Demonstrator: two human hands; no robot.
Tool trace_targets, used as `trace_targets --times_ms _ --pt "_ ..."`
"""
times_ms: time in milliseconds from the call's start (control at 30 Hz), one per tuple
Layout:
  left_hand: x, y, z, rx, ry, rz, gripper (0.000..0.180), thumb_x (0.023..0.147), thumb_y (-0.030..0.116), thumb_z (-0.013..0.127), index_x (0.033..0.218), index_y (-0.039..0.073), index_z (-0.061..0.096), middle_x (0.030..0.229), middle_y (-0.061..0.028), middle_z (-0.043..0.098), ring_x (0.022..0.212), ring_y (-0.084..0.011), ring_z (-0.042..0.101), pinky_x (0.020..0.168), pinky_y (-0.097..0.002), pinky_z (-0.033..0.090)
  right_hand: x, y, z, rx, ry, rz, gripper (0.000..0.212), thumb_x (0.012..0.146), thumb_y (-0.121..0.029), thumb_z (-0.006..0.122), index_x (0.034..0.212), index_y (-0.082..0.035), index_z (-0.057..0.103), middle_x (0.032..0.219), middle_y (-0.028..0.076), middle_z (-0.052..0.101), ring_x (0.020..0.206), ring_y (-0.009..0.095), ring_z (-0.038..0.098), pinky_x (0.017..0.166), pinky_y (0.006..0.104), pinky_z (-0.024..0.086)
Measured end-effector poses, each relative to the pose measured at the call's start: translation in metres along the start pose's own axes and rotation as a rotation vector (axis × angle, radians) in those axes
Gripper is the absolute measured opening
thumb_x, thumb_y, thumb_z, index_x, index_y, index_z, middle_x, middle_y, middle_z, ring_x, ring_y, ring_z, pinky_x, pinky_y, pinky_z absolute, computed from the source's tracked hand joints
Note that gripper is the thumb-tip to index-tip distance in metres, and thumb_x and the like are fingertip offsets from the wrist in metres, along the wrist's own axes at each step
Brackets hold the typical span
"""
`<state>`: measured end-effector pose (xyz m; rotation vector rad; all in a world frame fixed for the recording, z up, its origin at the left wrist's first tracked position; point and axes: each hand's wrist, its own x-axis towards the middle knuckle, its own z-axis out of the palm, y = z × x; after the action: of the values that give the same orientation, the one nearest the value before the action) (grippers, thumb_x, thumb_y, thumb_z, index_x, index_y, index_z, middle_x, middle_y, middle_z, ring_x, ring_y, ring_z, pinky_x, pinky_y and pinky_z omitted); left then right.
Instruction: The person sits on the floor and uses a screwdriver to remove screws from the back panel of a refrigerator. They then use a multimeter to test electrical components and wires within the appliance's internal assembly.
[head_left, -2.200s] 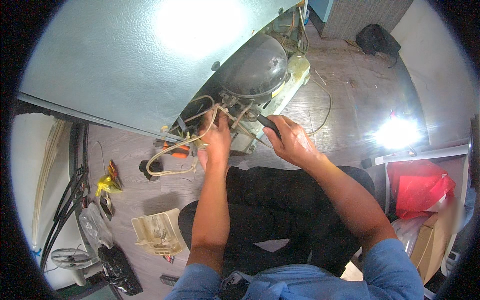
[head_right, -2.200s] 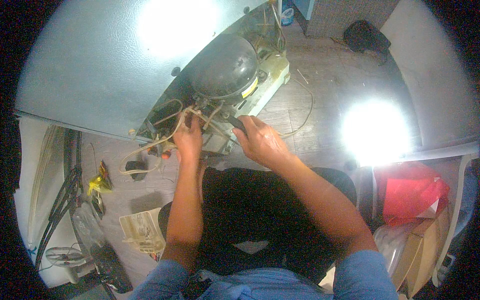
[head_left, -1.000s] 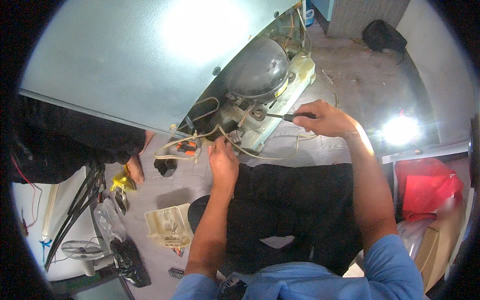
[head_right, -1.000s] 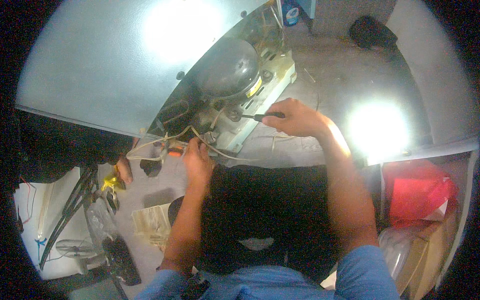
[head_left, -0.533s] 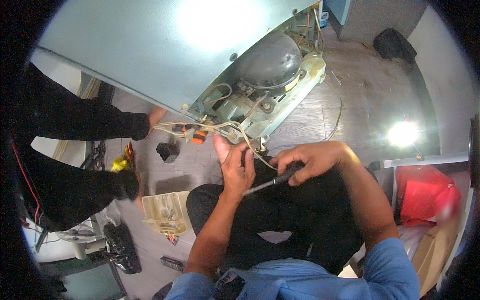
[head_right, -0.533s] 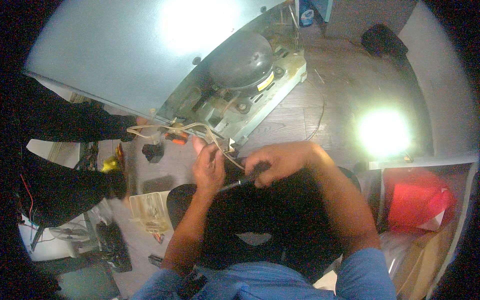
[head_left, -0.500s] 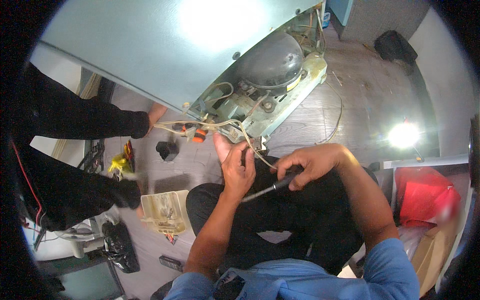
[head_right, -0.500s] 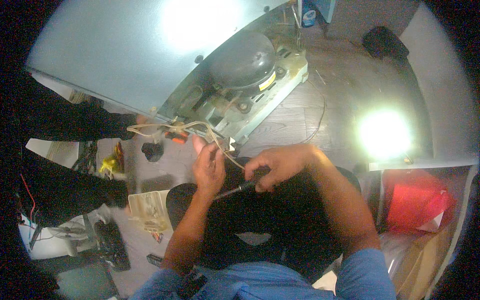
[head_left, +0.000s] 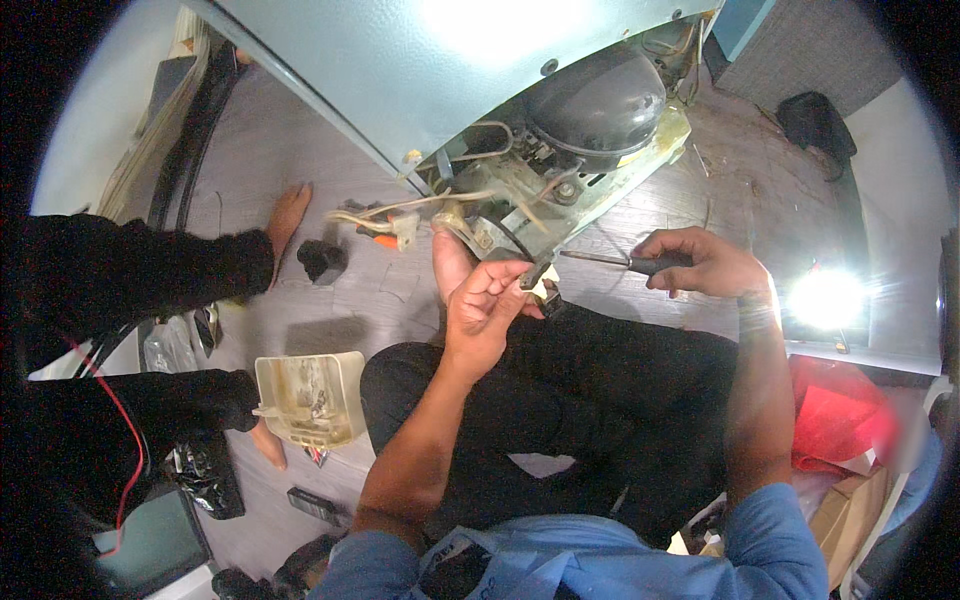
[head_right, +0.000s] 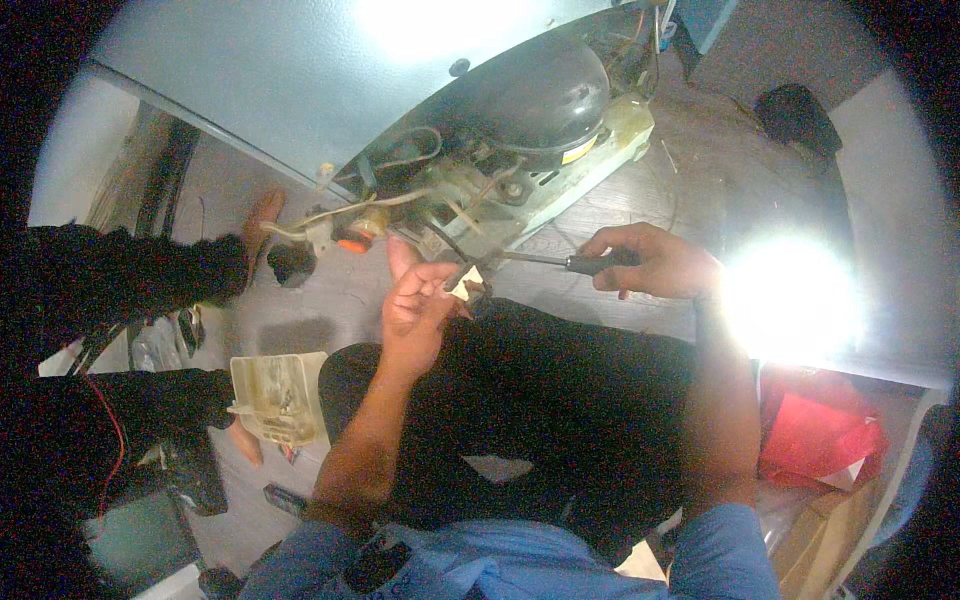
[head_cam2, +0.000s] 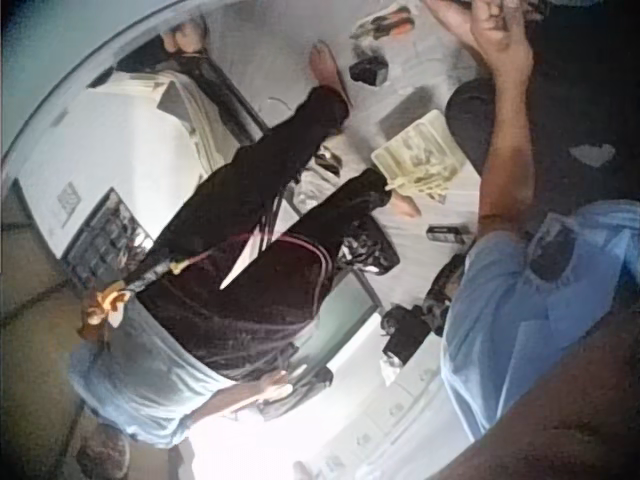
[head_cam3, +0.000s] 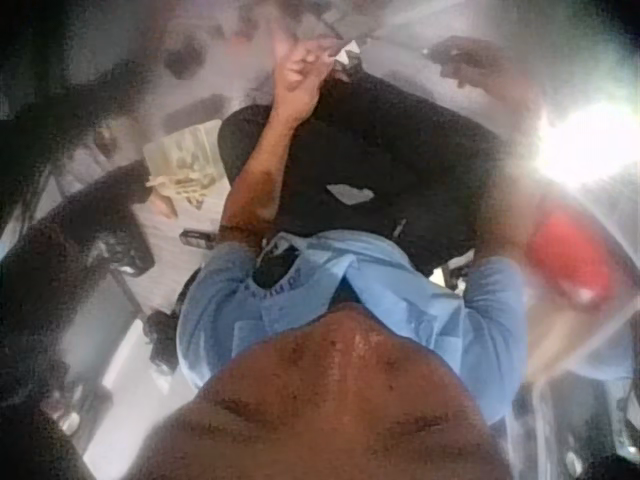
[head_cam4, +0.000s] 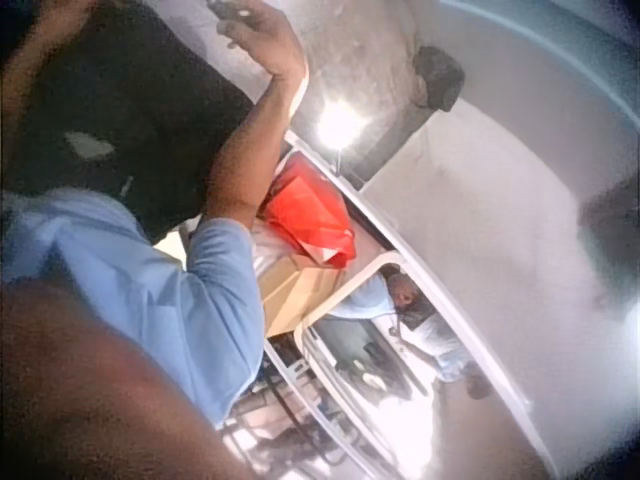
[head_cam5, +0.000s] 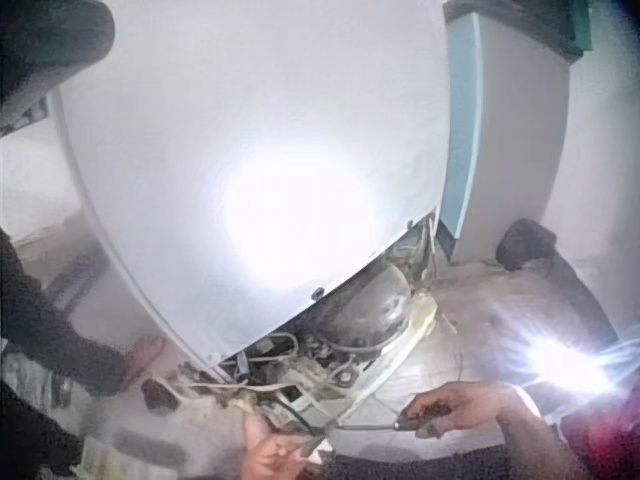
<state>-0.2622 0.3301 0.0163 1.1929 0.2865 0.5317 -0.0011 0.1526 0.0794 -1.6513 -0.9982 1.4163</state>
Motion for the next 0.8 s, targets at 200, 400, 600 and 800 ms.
trace_targets --times_ms 200,400,600,800 --pt "-0.009 -0.001 -0.011 -0.305 -0.087 -0.053 0.025 0.099 0.009 0.054 0.121 -0.002 0.054 0.107 -0.0186 0.067 0.092 -0.0183 0.066 0.076 -0.0287 0.055 -0.006 -0.016 -0.002 -0.167 0.097 0.186 0.034 0.081 -0.01 0.073 0.112 -0.001 0.064 0.097 0.005 0.067 0.085 0.012 0.059 0.071 0.0274 0.049" --pt "-0.012 0.015 -0.004 -0.499 -0.139 -0.075 0.025 0.098 0.009 0.055 0.121 0.0 0.055 0.108 -0.0201 0.066 0.091 -0.0186 0.067 0.078 -0.0285 0.055 0.007 0.029 0.011 -0.65 0.022 0.284 0.037 0.075 -0.014 0.078 0.109 -0.005 0.068 0.1 0.01 0.071 0.093 0.023 0.066 0.082 0.035 0.052" --pt "-0.009 0.014 -0.011 -0.482 -0.227 -0.128 0.023 0.097 0.01 0.058 0.119 0.002 0.057 0.107 -0.0171 0.067 0.089 -0.0195 0.068 0.078 -0.0339 0.058 0.043 0.041 0.056 -0.934 0.059 0.437 0.037 0.074 -0.019 0.077 0.107 -0.004 0.069 0.107 0.016 0.069 0.099 0.033 0.066 0.087 0.0415 0.051" --pt "0.003 0.018 -0.011 -0.495 -0.224 -0.322 0.018 0.093 0.01 0.066 0.107 0.002 0.06 0.099 -0.0133 0.069 0.083 -0.0225 0.071 0.074 -0.0394 0.062 0.0 -0.005 0.087 -0.773 0.396 0.272 0.035 0.089 -0.03 0.069 0.109 -0.002 0.067 0.101 0.016 0.069 0.086 0.029 0.068 0.078 0.0394 0.052"
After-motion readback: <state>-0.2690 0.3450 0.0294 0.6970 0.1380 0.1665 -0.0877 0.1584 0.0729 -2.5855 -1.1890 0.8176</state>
